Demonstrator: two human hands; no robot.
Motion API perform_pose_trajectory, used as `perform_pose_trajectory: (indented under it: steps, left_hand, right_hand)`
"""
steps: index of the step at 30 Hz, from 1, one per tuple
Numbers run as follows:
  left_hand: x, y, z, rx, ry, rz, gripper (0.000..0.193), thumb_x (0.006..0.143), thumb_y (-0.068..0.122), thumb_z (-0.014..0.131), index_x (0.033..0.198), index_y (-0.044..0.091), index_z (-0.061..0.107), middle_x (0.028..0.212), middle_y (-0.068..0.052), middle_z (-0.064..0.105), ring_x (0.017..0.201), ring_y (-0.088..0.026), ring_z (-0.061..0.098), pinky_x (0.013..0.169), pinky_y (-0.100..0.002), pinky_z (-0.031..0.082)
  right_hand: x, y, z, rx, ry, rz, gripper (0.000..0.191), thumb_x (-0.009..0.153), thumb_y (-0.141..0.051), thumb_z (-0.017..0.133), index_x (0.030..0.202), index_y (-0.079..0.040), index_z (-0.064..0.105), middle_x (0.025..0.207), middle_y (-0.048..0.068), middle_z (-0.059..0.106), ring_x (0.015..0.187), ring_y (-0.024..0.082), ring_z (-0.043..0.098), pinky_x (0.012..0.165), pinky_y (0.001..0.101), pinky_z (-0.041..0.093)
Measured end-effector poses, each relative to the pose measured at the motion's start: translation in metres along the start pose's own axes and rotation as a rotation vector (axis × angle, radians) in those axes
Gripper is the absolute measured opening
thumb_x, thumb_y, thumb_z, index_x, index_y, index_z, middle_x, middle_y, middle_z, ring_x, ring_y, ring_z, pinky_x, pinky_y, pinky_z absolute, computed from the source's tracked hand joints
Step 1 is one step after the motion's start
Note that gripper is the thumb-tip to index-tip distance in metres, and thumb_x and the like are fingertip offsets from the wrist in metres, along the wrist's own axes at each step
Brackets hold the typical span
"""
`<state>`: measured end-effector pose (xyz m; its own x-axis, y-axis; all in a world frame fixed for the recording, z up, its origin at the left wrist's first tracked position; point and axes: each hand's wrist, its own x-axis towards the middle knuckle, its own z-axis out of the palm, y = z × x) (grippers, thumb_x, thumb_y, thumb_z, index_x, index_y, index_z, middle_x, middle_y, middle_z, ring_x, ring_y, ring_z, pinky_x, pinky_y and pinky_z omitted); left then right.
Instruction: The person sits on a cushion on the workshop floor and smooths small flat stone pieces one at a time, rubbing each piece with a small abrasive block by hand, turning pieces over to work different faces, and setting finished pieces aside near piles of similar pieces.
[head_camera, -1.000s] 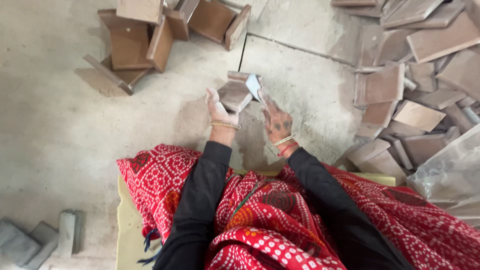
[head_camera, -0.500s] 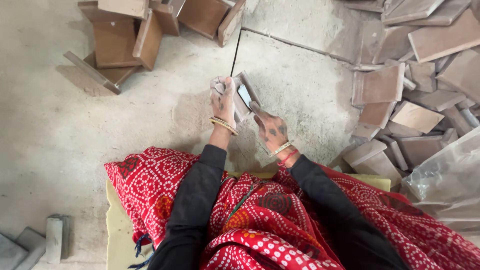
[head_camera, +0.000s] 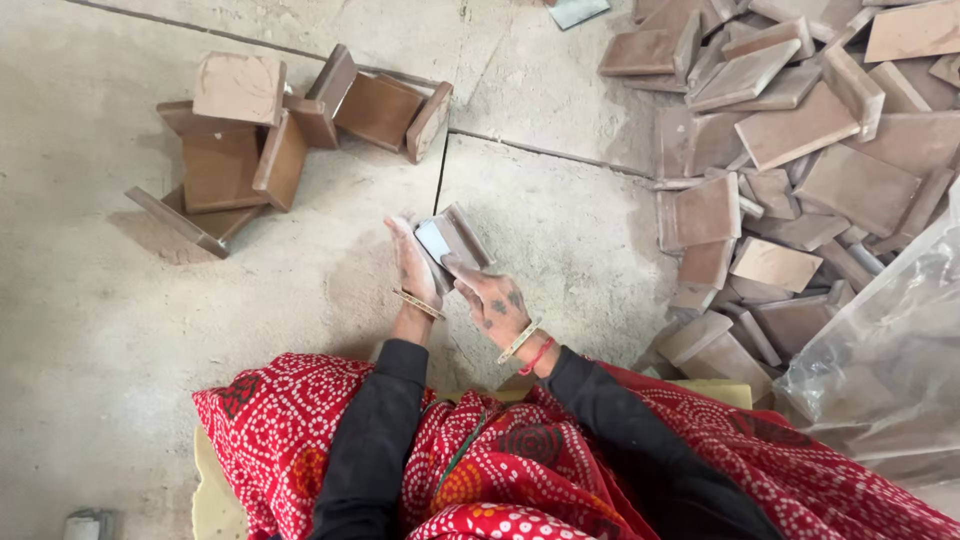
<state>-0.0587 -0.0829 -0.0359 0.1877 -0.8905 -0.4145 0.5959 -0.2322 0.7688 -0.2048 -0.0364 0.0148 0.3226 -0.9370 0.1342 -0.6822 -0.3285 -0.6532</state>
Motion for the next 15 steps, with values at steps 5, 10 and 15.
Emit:
perform_pose_trajectory:
  steps: [5, 10, 15]
  left_hand:
    - [-0.012, 0.005, 0.013, 0.063, -0.192, 0.093, 0.082, 0.103, 0.069, 0.030, 0.145, 0.001, 0.046, 0.124, -0.012, 0.059, 0.110, -0.020, 0.059, 0.095, -0.034, 0.053]
    - [0.006, 0.009, -0.003, -0.234, -0.122, -0.049, 0.087, 0.100, 0.076, 0.027, 0.133, -0.001, 0.054, 0.110, -0.011, 0.063, 0.097, -0.023, 0.061, 0.085, -0.037, 0.054]
    - [0.014, -0.003, -0.004, -0.284, -0.196, -0.074, 0.089, 0.095, 0.078, 0.029, 0.133, 0.004, 0.059, 0.118, -0.005, 0.067, 0.104, -0.018, 0.064, 0.095, -0.033, 0.054]
  right_hand:
    - [0.026, -0.002, -0.003, -0.141, 0.044, -0.020, 0.060, 0.091, -0.003, 0.054, 0.148, -0.019, 0.060, 0.105, 0.015, 0.076, 0.078, 0.033, 0.072, 0.080, 0.0417, 0.061]
    - [-0.005, -0.019, 0.002, -0.014, 0.028, -0.129, 0.058, 0.093, 0.000, 0.051, 0.146, -0.020, 0.057, 0.131, 0.012, 0.072, 0.082, 0.022, 0.075, 0.065, 0.0322, 0.060]
    - [0.006, -0.022, 0.000, -0.252, -0.019, -0.050, 0.064, 0.090, -0.002, 0.057, 0.151, -0.020, 0.050, 0.130, 0.012, 0.071, 0.072, 0.023, 0.069, 0.060, 0.0347, 0.058]
